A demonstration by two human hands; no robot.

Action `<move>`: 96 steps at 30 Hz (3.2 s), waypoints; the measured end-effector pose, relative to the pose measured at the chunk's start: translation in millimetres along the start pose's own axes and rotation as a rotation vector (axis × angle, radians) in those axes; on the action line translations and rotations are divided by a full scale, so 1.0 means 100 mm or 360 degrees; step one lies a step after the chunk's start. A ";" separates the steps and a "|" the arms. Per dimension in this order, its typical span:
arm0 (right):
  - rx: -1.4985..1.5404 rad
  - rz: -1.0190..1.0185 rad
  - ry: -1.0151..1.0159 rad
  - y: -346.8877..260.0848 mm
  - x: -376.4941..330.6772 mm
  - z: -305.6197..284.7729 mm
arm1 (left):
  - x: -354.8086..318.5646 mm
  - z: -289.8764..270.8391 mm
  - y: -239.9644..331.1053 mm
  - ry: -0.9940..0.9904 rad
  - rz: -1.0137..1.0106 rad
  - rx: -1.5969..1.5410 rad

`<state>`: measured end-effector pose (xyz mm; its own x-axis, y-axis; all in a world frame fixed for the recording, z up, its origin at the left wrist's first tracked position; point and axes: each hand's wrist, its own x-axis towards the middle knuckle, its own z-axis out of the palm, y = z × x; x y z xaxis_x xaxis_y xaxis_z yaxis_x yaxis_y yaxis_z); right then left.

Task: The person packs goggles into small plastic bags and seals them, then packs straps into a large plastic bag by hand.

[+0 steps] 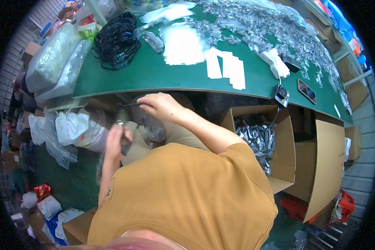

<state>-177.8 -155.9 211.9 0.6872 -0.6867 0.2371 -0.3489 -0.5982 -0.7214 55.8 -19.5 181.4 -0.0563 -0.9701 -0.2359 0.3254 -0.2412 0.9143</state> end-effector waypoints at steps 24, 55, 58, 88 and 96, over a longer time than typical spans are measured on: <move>-0.1668 0.0381 -0.0112 1.46 0.69 -1.63 | 0.08 0.41 -0.09 -0.0147 -0.0378 -0.0433; -0.1667 0.0189 0.0038 1.51 0.30 -1.87 | 0.33 0.61 -0.20 -0.0205 -0.0470 -0.0524; -0.1666 0.0276 0.0109 1.46 0.25 -1.88 | 0.38 0.64 -0.16 -0.0217 -0.0474 -0.0517; 0.0196 0.0860 0.0459 -0.14 -0.07 -1.11 | 1.73 1.36 0.25 -0.0298 0.0124 -0.0725; -0.0661 0.0570 0.0368 -0.02 -0.03 -1.02 | 1.72 1.58 0.30 -0.0428 0.0190 -0.0642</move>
<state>-244.1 -194.9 278.6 0.3402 -0.9199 0.1953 -0.7854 -0.3921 -0.4790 -92.9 -197.3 219.9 -0.2206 -0.9754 0.0042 0.6806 -0.1508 0.7169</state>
